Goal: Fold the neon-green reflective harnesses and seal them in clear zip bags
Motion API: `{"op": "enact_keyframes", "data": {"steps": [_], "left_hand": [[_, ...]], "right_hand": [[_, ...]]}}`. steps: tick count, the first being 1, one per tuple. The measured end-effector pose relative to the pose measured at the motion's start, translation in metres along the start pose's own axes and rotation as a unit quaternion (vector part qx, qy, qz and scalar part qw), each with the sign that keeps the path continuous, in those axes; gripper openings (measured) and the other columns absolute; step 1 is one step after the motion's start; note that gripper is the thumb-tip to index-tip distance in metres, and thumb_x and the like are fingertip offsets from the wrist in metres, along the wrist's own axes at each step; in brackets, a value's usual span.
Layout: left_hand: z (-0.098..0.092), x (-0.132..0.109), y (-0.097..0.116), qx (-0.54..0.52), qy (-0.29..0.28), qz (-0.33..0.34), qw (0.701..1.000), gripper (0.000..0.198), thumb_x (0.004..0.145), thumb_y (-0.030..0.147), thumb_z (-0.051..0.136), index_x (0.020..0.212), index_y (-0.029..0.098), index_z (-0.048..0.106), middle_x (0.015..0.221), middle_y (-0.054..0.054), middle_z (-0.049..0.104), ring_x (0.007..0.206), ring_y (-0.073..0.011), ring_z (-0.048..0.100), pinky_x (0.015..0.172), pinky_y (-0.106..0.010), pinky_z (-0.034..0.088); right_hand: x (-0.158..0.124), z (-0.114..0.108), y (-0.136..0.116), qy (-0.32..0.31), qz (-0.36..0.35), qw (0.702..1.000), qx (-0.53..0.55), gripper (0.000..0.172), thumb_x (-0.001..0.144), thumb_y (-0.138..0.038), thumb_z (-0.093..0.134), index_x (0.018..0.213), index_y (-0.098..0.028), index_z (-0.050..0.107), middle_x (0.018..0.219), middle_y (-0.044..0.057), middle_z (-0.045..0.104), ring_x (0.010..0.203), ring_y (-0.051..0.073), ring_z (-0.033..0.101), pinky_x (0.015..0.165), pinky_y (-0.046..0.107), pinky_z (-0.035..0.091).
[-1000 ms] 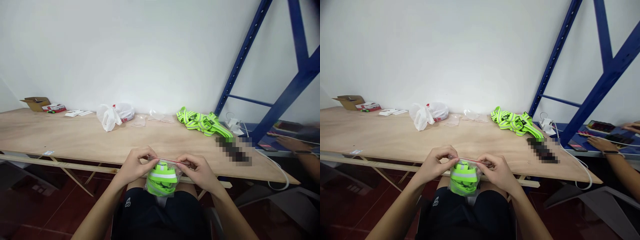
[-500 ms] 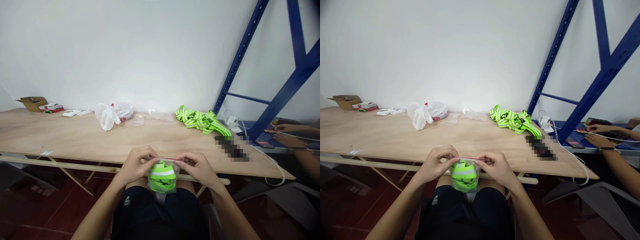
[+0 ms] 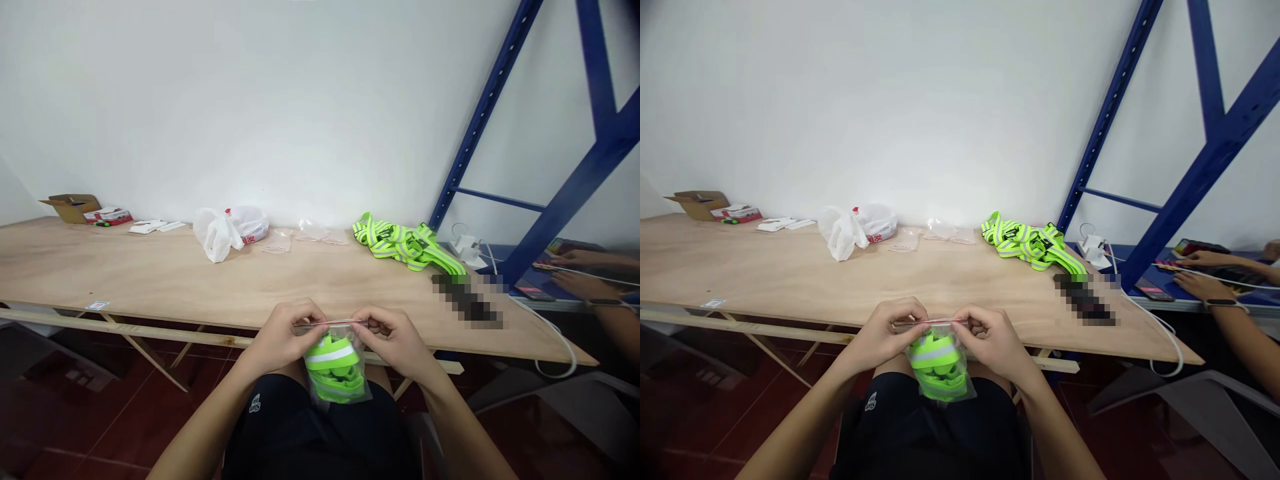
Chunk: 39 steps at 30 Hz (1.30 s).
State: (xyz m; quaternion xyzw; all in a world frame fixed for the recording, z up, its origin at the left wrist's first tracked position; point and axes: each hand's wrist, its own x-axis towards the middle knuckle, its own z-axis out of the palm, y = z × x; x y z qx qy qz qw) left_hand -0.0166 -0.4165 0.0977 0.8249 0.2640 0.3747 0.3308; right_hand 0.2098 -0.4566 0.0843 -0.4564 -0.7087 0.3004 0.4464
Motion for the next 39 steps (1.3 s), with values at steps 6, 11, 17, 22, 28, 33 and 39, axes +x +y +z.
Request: {"op": "enact_keyframes", "data": {"steps": [6, 11, 17, 22, 28, 33, 39], "left_hand": [[0.002, 0.000, -0.002, 0.005, 0.000, -0.001, 1.000, 0.010, 0.089, 0.019, 0.061, 0.083, 0.016, 0.068, 0.082, -0.003, 0.068, 0.077, -0.0143, 0.062, 0.070, -0.023, 0.046], [0.002, -0.001, 0.000, 0.000, -0.023, -0.021, 1.000, 0.011, 0.088, 0.020, 0.061, 0.081, 0.016, 0.068, 0.081, -0.003, 0.067, 0.076, -0.0139, 0.062, 0.066, -0.022, 0.045], [0.003, 0.000, -0.001, 0.007, -0.017, -0.009, 1.000, 0.013, 0.091, 0.024, 0.062, 0.083, 0.016, 0.069, 0.082, -0.003, 0.066, 0.077, -0.0138, 0.062, 0.068, -0.022, 0.047], [0.004, 0.001, -0.002, 0.004, -0.012, -0.008, 1.000, 0.013, 0.091, 0.024, 0.061, 0.084, 0.016, 0.069, 0.083, -0.003, 0.067, 0.078, -0.0138, 0.062, 0.068, -0.021, 0.047], [0.000, 0.000, -0.001, 0.019, -0.014, -0.002, 1.000, 0.012, 0.091, 0.022, 0.062, 0.083, 0.016, 0.069, 0.082, -0.003, 0.067, 0.078, -0.0138, 0.063, 0.070, -0.022, 0.046], [0.006, 0.001, -0.003, 0.023, -0.020, 0.008, 1.000, 0.011, 0.090, 0.020, 0.062, 0.082, 0.016, 0.069, 0.082, -0.002, 0.067, 0.078, -0.0138, 0.063, 0.071, -0.022, 0.046], [0.006, 0.002, -0.003, 0.007, -0.015, -0.012, 1.000, 0.010, 0.089, 0.021, 0.063, 0.085, 0.016, 0.071, 0.084, -0.003, 0.069, 0.079, -0.0144, 0.065, 0.072, -0.023, 0.049]], "right_hand": [[0.000, 0.000, 0.002, -0.020, 0.004, 0.999, -0.035, 0.023, 0.089, -0.035, 0.056, 0.089, -0.016, 0.069, 0.076, 0.003, 0.069, 0.066, 0.015, 0.063, 0.054, 0.021, 0.049], [0.000, 0.003, 0.001, -0.003, -0.015, 0.999, -0.050, 0.020, 0.087, -0.030, 0.055, 0.082, -0.016, 0.069, 0.072, 0.003, 0.068, 0.064, 0.014, 0.060, 0.055, 0.022, 0.046], [0.001, 0.002, 0.008, -0.029, 0.015, 0.999, -0.024, 0.022, 0.088, -0.036, 0.059, 0.084, -0.016, 0.069, 0.075, 0.003, 0.068, 0.065, 0.014, 0.061, 0.055, 0.021, 0.046], [0.001, 0.002, 0.006, -0.026, 0.009, 0.999, -0.028, 0.021, 0.087, -0.035, 0.059, 0.084, -0.016, 0.069, 0.076, 0.003, 0.070, 0.068, 0.016, 0.064, 0.059, 0.023, 0.049], [0.003, 0.006, 0.001, -0.021, 0.005, 0.999, -0.036, 0.016, 0.084, -0.030, 0.058, 0.080, -0.017, 0.066, 0.071, 0.001, 0.066, 0.064, 0.014, 0.060, 0.056, 0.021, 0.046], [0.004, 0.005, 0.000, -0.038, 0.010, 0.999, -0.027, 0.015, 0.085, -0.029, 0.058, 0.078, -0.016, 0.063, 0.072, 0.001, 0.065, 0.065, 0.014, 0.061, 0.058, 0.021, 0.047], [0.001, 0.004, -0.003, -0.023, -0.021, 0.998, -0.054, 0.016, 0.088, -0.029, 0.057, 0.080, -0.017, 0.065, 0.074, 0.002, 0.068, 0.069, 0.015, 0.063, 0.061, 0.021, 0.048]]}}
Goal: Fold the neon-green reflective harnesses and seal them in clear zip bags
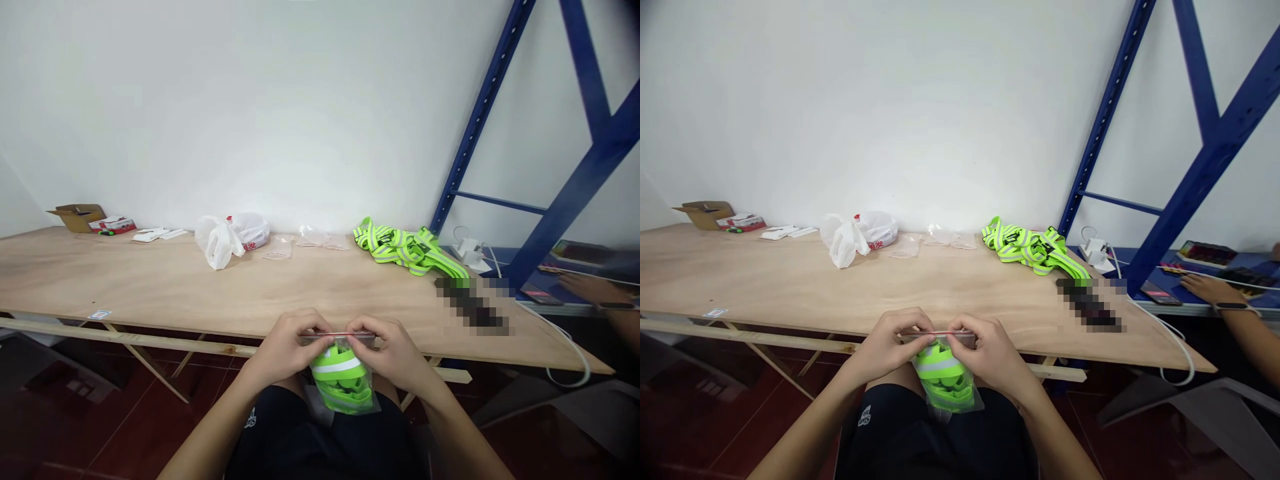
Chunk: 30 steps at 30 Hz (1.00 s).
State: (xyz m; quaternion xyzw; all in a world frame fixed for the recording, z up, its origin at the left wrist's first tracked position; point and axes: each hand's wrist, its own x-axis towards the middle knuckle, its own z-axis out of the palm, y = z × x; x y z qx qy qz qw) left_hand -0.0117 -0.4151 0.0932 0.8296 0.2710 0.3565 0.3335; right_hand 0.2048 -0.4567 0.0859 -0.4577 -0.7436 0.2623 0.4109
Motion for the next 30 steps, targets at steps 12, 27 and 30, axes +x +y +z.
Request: {"op": "enact_keyframes", "data": {"steps": [12, 27, 30], "left_hand": [[0.000, 0.002, -0.008, 0.042, 0.031, 0.039, 0.998, 0.015, 0.092, 0.021, 0.061, 0.082, 0.016, 0.070, 0.077, -0.002, 0.067, 0.072, -0.0131, 0.062, 0.067, -0.023, 0.046], [-0.097, 0.112, -0.197, 0.387, 0.044, -0.181, 0.903, 0.046, 0.090, 0.034, 0.056, 0.132, 0.014, 0.057, 0.160, -0.021, 0.029, 0.146, -0.0422, 0.027, 0.114, -0.061, 0.026], [-0.106, 0.124, -0.232, 0.408, 0.051, -0.214, 0.886, 0.042, 0.092, 0.033, 0.052, 0.129, 0.014, 0.059, 0.161, -0.022, 0.026, 0.146, -0.0474, 0.022, 0.111, -0.069, 0.023]], "right_hand": [[0.001, -0.009, 0.001, -0.018, 0.020, 1.000, 0.009, 0.020, 0.091, -0.035, 0.060, 0.088, -0.018, 0.071, 0.083, 0.003, 0.074, 0.076, 0.016, 0.068, 0.066, 0.021, 0.051], [0.036, -0.068, 0.040, 0.313, -0.118, 0.922, -0.193, 0.011, 0.088, -0.030, 0.066, 0.082, -0.023, 0.071, 0.078, 0.004, 0.074, 0.071, 0.019, 0.070, 0.070, 0.029, 0.055], [0.051, -0.072, 0.056, 0.322, -0.167, 0.896, -0.255, 0.010, 0.091, -0.026, 0.062, 0.087, -0.023, 0.071, 0.084, 0.006, 0.076, 0.077, 0.021, 0.072, 0.077, 0.034, 0.056]]}}
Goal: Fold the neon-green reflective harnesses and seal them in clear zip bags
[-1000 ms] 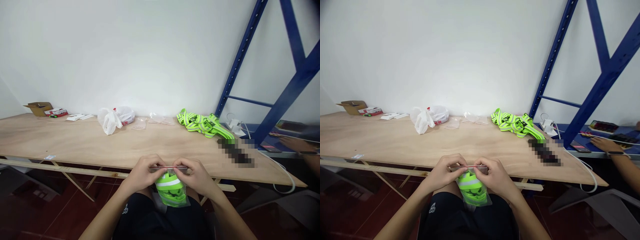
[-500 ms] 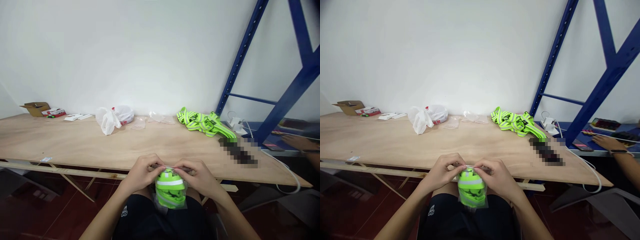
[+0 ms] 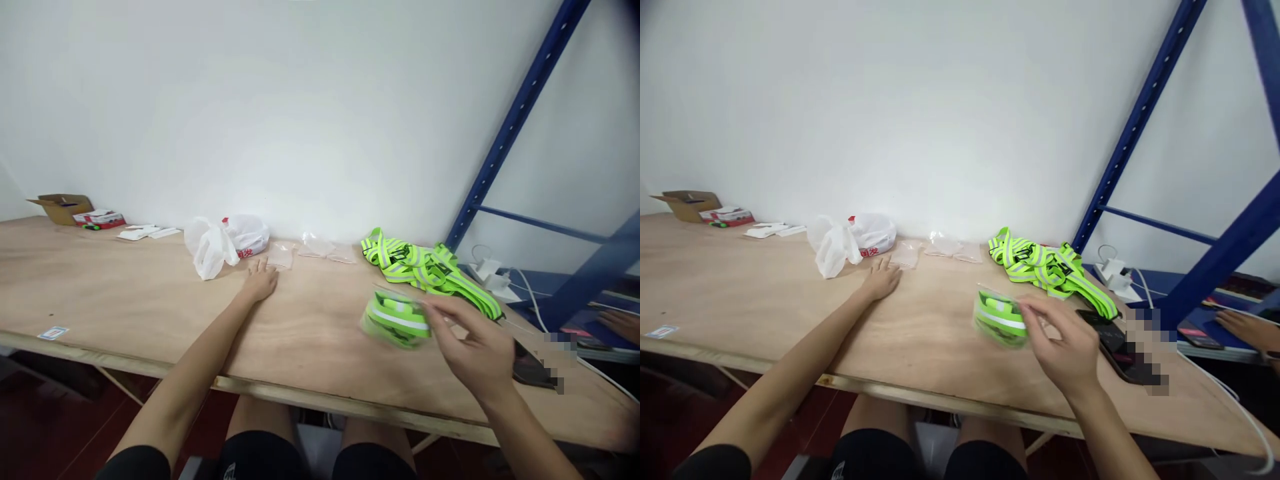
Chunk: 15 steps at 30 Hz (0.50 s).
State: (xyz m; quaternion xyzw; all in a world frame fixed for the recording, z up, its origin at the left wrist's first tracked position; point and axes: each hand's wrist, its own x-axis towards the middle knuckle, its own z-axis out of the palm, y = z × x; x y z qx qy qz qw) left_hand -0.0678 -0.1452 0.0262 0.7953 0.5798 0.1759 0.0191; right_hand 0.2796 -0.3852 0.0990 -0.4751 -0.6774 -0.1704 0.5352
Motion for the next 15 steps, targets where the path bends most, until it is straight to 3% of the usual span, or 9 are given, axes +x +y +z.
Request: {"op": "enact_keyframes", "data": {"steps": [5, 9, 12, 15], "left_hand": [[0.019, 0.024, -0.022, 0.028, -0.004, -0.016, 0.999, 0.047, 0.094, 0.031, 0.045, 0.138, 0.016, 0.053, 0.167, -0.014, 0.013, 0.152, -0.0413, 0.006, 0.116, -0.065, 0.012], [0.028, 0.042, -0.032, 0.041, -0.010, -0.019, 0.999, 0.044, 0.094, 0.032, 0.042, 0.132, 0.014, 0.057, 0.164, -0.017, 0.024, 0.150, -0.0404, 0.018, 0.114, -0.065, 0.021], [0.036, 0.054, -0.039, 0.042, 0.001, -0.020, 0.999, 0.042, 0.094, 0.033, 0.041, 0.126, 0.014, 0.060, 0.159, -0.020, 0.033, 0.145, -0.0391, 0.032, 0.110, -0.062, 0.031], [0.043, 0.064, -0.045, 0.036, 0.022, -0.019, 0.999, 0.043, 0.092, 0.032, 0.043, 0.126, 0.013, 0.061, 0.156, -0.021, 0.037, 0.141, -0.0394, 0.039, 0.108, -0.060, 0.036]], "right_hand": [[-0.032, 0.028, 0.012, -0.173, -0.108, 0.979, 0.000, 0.015, 0.092, -0.022, 0.057, 0.090, -0.023, 0.072, 0.092, 0.006, 0.078, 0.086, 0.021, 0.074, 0.083, 0.034, 0.058], [-0.061, 0.034, 0.025, -0.306, -0.078, 0.948, -0.044, 0.018, 0.089, -0.025, 0.058, 0.095, -0.028, 0.074, 0.116, 0.007, 0.074, 0.103, 0.024, 0.071, 0.088, 0.037, 0.058], [-0.071, 0.043, 0.047, -0.336, -0.060, 0.936, -0.085, 0.041, 0.085, -0.031, 0.065, 0.126, -0.033, 0.068, 0.131, 0.007, 0.067, 0.116, 0.029, 0.066, 0.098, 0.040, 0.055], [-0.066, 0.063, 0.070, -0.362, -0.082, 0.923, -0.105, 0.059, 0.082, -0.025, 0.065, 0.139, -0.037, 0.058, 0.138, 0.006, 0.063, 0.121, 0.029, 0.064, 0.101, 0.039, 0.053]]}}
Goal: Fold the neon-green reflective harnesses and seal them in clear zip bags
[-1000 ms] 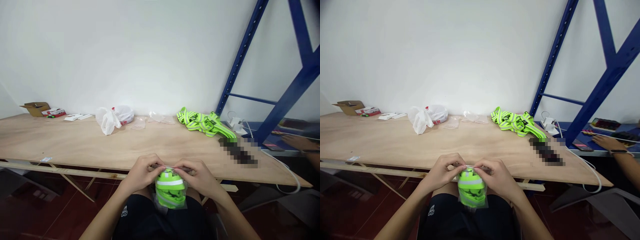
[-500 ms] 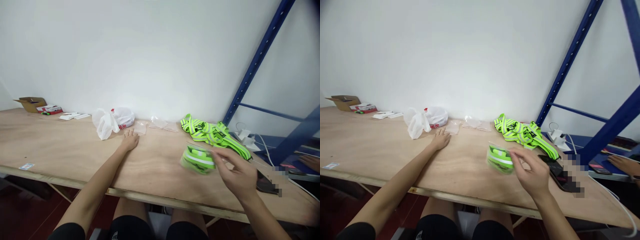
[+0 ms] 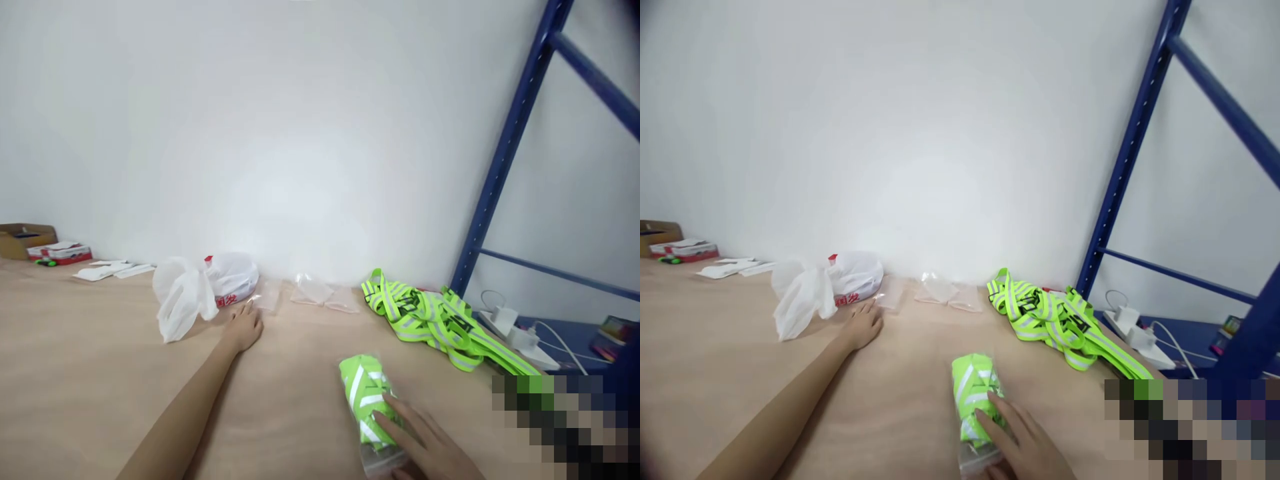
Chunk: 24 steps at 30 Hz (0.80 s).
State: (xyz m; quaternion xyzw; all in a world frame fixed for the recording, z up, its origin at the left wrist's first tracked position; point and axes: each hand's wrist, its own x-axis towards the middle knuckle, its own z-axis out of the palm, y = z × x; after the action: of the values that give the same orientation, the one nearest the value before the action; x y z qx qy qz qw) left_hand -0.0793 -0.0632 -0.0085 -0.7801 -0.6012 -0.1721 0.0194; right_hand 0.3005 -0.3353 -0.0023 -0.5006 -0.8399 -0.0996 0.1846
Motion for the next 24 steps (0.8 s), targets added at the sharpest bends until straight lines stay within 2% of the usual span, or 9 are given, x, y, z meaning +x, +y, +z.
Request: {"op": "enact_keyframes", "data": {"steps": [3, 6, 10, 12, 16, 19, 22, 24], "left_hand": [[0.005, 0.009, -0.006, -0.014, 0.019, 0.003, 1.000, 0.041, 0.090, 0.030, 0.045, 0.122, 0.014, 0.064, 0.153, -0.020, 0.044, 0.140, -0.0382, 0.042, 0.109, -0.056, 0.037], [0.010, 0.017, -0.011, -0.034, 0.033, 0.010, 0.999, 0.043, 0.088, 0.026, 0.047, 0.126, 0.014, 0.062, 0.149, -0.018, 0.049, 0.139, -0.0327, 0.045, 0.112, -0.048, 0.037], [0.017, 0.025, -0.018, -0.057, 0.062, -0.016, 0.996, 0.058, 0.087, 0.023, 0.044, 0.144, 0.009, 0.046, 0.152, -0.018, 0.045, 0.141, -0.0294, 0.043, 0.115, -0.044, 0.036], [0.019, 0.027, -0.021, -0.066, 0.076, -0.031, 0.994, 0.060, 0.088, 0.021, 0.041, 0.146, 0.006, 0.042, 0.152, -0.019, 0.045, 0.141, -0.0285, 0.042, 0.116, -0.043, 0.036], [0.017, 0.026, -0.027, -0.078, 0.108, -0.044, 0.990, 0.057, 0.088, 0.016, 0.037, 0.143, 0.005, 0.047, 0.151, -0.018, 0.047, 0.143, -0.0267, 0.040, 0.119, -0.040, 0.032], [0.013, 0.025, -0.029, -0.084, 0.134, -0.046, 0.986, 0.055, 0.088, 0.015, 0.037, 0.141, 0.009, 0.051, 0.153, -0.015, 0.045, 0.145, -0.0277, 0.037, 0.119, -0.043, 0.031], [0.009, 0.024, -0.028, -0.088, 0.147, -0.030, 0.985, 0.053, 0.086, 0.014, 0.040, 0.137, 0.014, 0.056, 0.154, -0.012, 0.043, 0.143, -0.0280, 0.038, 0.119, -0.045, 0.031], [0.005, 0.024, -0.028, -0.091, 0.146, -0.012, 0.985, 0.047, 0.085, 0.015, 0.043, 0.127, 0.017, 0.064, 0.153, -0.011, 0.046, 0.142, -0.0292, 0.040, 0.118, -0.046, 0.032]], "right_hand": [[0.032, 0.010, 0.010, -0.045, -0.022, 0.999, -0.001, 0.061, 0.083, -0.020, 0.061, 0.141, -0.037, 0.056, 0.140, 0.006, 0.061, 0.123, 0.029, 0.062, 0.102, 0.039, 0.053], [0.071, 0.016, 0.005, -0.072, -0.025, 0.997, 0.011, 0.055, 0.089, -0.020, 0.053, 0.142, -0.034, 0.056, 0.145, 0.008, 0.057, 0.128, 0.029, 0.058, 0.105, 0.042, 0.049], [0.126, 0.031, -0.010, -0.089, -0.036, 0.995, 0.038, 0.053, 0.093, -0.017, 0.045, 0.144, -0.029, 0.054, 0.149, 0.011, 0.052, 0.134, 0.030, 0.051, 0.108, 0.047, 0.045], [0.154, 0.044, -0.017, -0.093, -0.055, 0.993, 0.041, 0.052, 0.094, -0.018, 0.043, 0.145, -0.028, 0.053, 0.151, 0.012, 0.049, 0.134, 0.031, 0.049, 0.106, 0.048, 0.045], [0.211, 0.071, -0.028, -0.088, -0.072, 0.993, 0.035, 0.049, 0.097, -0.021, 0.042, 0.146, -0.028, 0.050, 0.152, 0.012, 0.047, 0.133, 0.029, 0.047, 0.104, 0.045, 0.044], [0.250, 0.086, -0.037, -0.090, -0.066, 0.994, 0.018, 0.050, 0.098, -0.023, 0.041, 0.148, -0.028, 0.045, 0.154, 0.012, 0.044, 0.135, 0.029, 0.044, 0.099, 0.044, 0.046], [0.281, 0.096, -0.043, -0.103, -0.048, 0.993, 0.001, 0.050, 0.099, -0.023, 0.039, 0.149, -0.029, 0.043, 0.155, 0.012, 0.041, 0.137, 0.031, 0.041, 0.099, 0.045, 0.045], [0.296, 0.101, -0.045, -0.109, -0.036, 0.993, -0.004, 0.050, 0.099, -0.021, 0.038, 0.148, -0.029, 0.044, 0.155, 0.011, 0.042, 0.137, 0.030, 0.041, 0.101, 0.046, 0.043]]}}
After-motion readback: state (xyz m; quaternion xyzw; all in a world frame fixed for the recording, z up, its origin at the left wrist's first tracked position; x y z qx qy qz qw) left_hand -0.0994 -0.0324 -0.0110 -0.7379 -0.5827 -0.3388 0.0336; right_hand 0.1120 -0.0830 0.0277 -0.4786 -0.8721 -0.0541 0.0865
